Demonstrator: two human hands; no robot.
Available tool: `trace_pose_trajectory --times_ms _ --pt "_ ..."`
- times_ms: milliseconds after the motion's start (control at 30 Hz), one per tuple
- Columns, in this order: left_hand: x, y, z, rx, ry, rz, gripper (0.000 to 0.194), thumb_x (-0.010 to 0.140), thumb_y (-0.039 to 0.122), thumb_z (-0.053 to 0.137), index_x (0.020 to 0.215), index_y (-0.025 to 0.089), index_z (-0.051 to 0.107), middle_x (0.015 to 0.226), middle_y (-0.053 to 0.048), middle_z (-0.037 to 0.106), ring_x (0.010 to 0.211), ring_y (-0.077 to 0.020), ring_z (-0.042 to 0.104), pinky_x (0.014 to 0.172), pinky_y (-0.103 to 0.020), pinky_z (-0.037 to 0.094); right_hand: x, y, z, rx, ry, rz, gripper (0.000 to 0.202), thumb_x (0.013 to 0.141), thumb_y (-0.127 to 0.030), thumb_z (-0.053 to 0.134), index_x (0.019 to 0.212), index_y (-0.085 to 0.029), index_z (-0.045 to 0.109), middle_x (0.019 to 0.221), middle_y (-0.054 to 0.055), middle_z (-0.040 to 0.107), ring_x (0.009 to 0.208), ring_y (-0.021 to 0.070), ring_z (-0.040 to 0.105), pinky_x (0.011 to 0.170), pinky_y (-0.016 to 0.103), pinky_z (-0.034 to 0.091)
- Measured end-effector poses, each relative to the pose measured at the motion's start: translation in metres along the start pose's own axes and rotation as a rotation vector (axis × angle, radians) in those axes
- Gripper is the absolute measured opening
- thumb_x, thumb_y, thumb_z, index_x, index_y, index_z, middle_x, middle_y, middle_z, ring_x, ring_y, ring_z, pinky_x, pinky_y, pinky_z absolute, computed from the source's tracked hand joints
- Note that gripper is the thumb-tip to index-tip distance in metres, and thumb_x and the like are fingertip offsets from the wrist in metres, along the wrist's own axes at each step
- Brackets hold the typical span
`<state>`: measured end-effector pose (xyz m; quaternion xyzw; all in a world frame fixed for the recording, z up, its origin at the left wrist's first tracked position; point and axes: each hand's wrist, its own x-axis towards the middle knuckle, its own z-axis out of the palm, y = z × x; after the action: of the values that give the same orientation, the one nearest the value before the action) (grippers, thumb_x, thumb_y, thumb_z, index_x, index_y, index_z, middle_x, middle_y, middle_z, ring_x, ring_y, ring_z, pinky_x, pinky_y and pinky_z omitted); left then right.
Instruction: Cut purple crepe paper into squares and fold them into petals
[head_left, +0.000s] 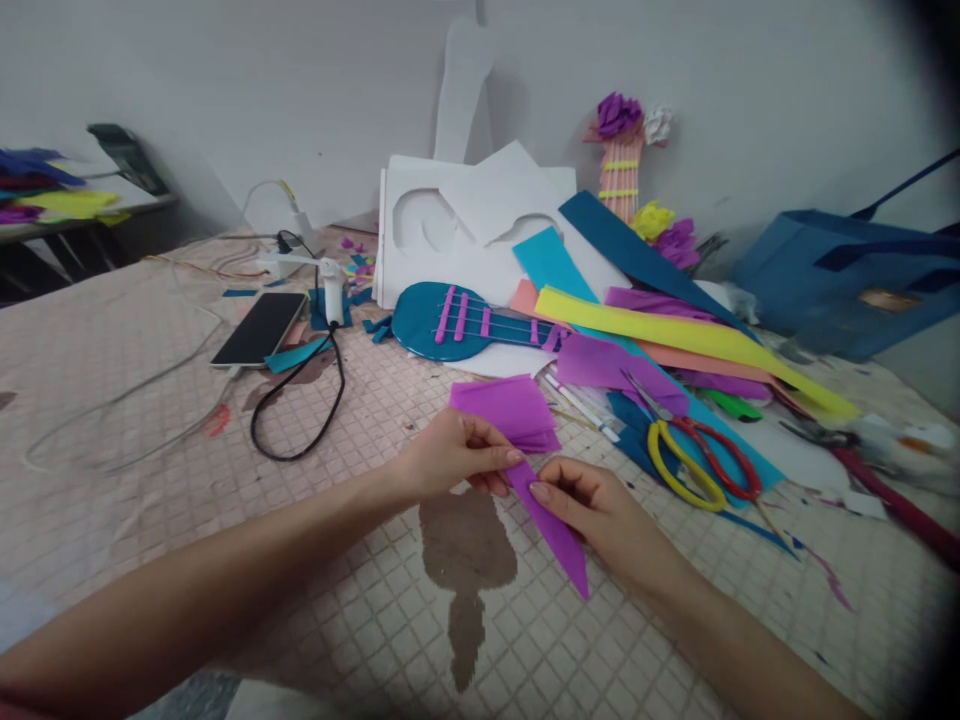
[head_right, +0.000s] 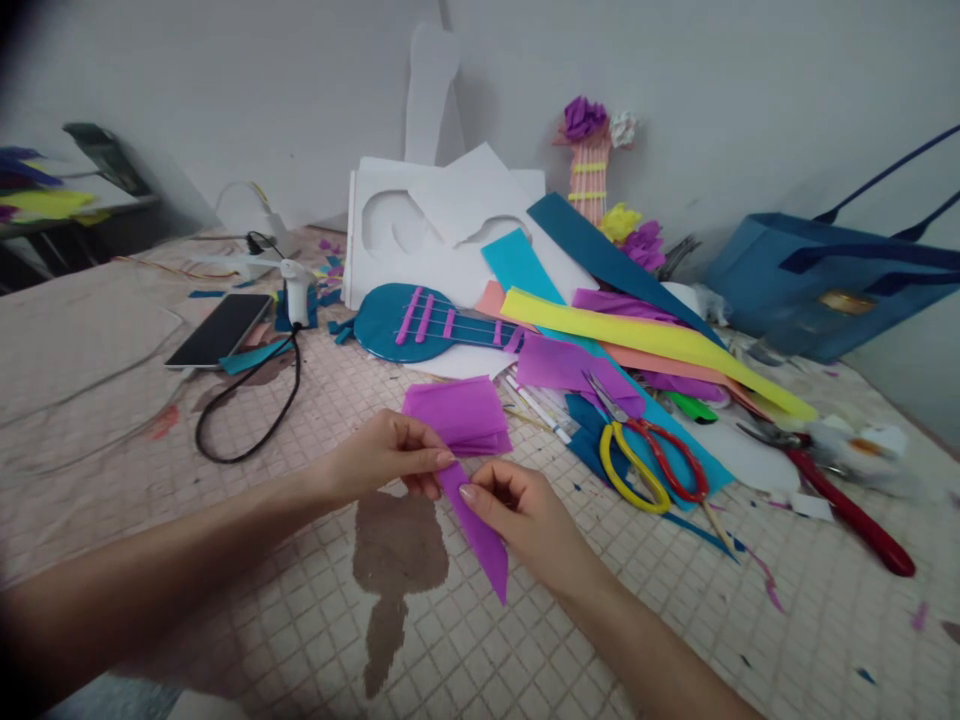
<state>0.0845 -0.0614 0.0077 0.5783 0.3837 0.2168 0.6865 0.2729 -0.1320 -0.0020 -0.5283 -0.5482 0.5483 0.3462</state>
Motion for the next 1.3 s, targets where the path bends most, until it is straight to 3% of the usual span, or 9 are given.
trace_pose_trajectory --times_ms 200,367,567,733,900,1067,1300 --pt "0.0 0.006 -0.009 -0.1 0.035 -0.017 0.053 0.077 0.062 0.059 0.077 0.01 0.066 0.066 -0.007 0.07 0.058 -0.0135 0.066 0.056 -0.023 0.051 -0.001 0.006 -0.002 0.15 0.029 0.121 0.032 0.076 -0.047 0.068 0.071 -0.02 0.053 0.06 -0.006 0.039 0.053 0.0088 0.03 0.049 0.024 0.022" --pt "0.0 0.005 -0.016 -0.04 -0.121 -0.061 0.035 0.069 0.043 0.076 0.081 0.011 0.069 0.075 -0.005 0.072 0.061 -0.0094 0.065 0.058 -0.018 0.05 -0.001 0.008 -0.002 0.195 0.021 0.125 0.032 0.075 -0.047 0.069 0.073 -0.02 0.053 0.062 -0.006 0.039 0.053 0.0084 0.03 0.049 0.024 0.021" --pt "0.0 0.003 -0.014 -0.038 -0.081 -0.035 0.027 0.072 0.037 0.074 0.072 0.012 0.066 0.071 -0.004 0.071 0.056 -0.008 0.062 0.053 -0.017 0.047 -0.001 0.005 -0.002 0.159 0.015 0.103 0.033 0.076 -0.048 0.069 0.071 -0.019 0.052 0.061 -0.006 0.038 0.053 0.0084 0.03 0.048 0.024 0.021" --pt "0.0 0.007 -0.011 -0.068 -0.064 -0.062 0.041 0.081 0.05 0.06 0.071 0.011 0.065 0.069 -0.007 0.071 0.057 -0.012 0.065 0.056 -0.023 0.049 -0.001 0.008 -0.002 0.161 0.025 0.101 0.032 0.076 -0.047 0.069 0.071 -0.02 0.052 0.061 -0.006 0.038 0.053 0.0083 0.03 0.049 0.024 0.022" --pt "0.0 0.005 -0.009 -0.054 -0.071 -0.061 0.053 0.08 0.062 0.055 0.074 0.01 0.066 0.07 -0.009 0.071 0.059 -0.0135 0.066 0.058 -0.024 0.05 -0.001 0.005 -0.001 0.146 0.022 0.086 0.032 0.077 -0.047 0.068 0.071 -0.019 0.053 0.062 -0.006 0.039 0.054 0.0084 0.031 0.05 0.024 0.022" --pt "0.0 0.0 -0.007 -0.02 -0.135 -0.044 0.038 0.068 0.048 0.075 0.074 0.011 0.065 0.071 -0.005 0.071 0.06 -0.0102 0.064 0.056 -0.019 0.047 -0.002 -0.002 0.002 0.098 0.009 0.076 0.034 0.075 -0.048 0.068 0.068 -0.019 0.052 0.06 -0.005 0.038 0.054 0.0092 0.031 0.05 0.024 0.023" --pt "0.002 -0.007 -0.001 -0.033 -0.172 -0.025 0.032 0.069 0.039 0.076 0.084 0.013 0.064 0.063 0.0 0.066 0.057 -0.0092 0.062 0.056 -0.02 0.048 0.0 0.005 0.001 0.035 -0.009 0.023 0.03 0.08 -0.044 0.064 0.069 -0.02 0.052 0.063 -0.005 0.041 0.057 0.01 0.033 0.052 0.025 0.025"
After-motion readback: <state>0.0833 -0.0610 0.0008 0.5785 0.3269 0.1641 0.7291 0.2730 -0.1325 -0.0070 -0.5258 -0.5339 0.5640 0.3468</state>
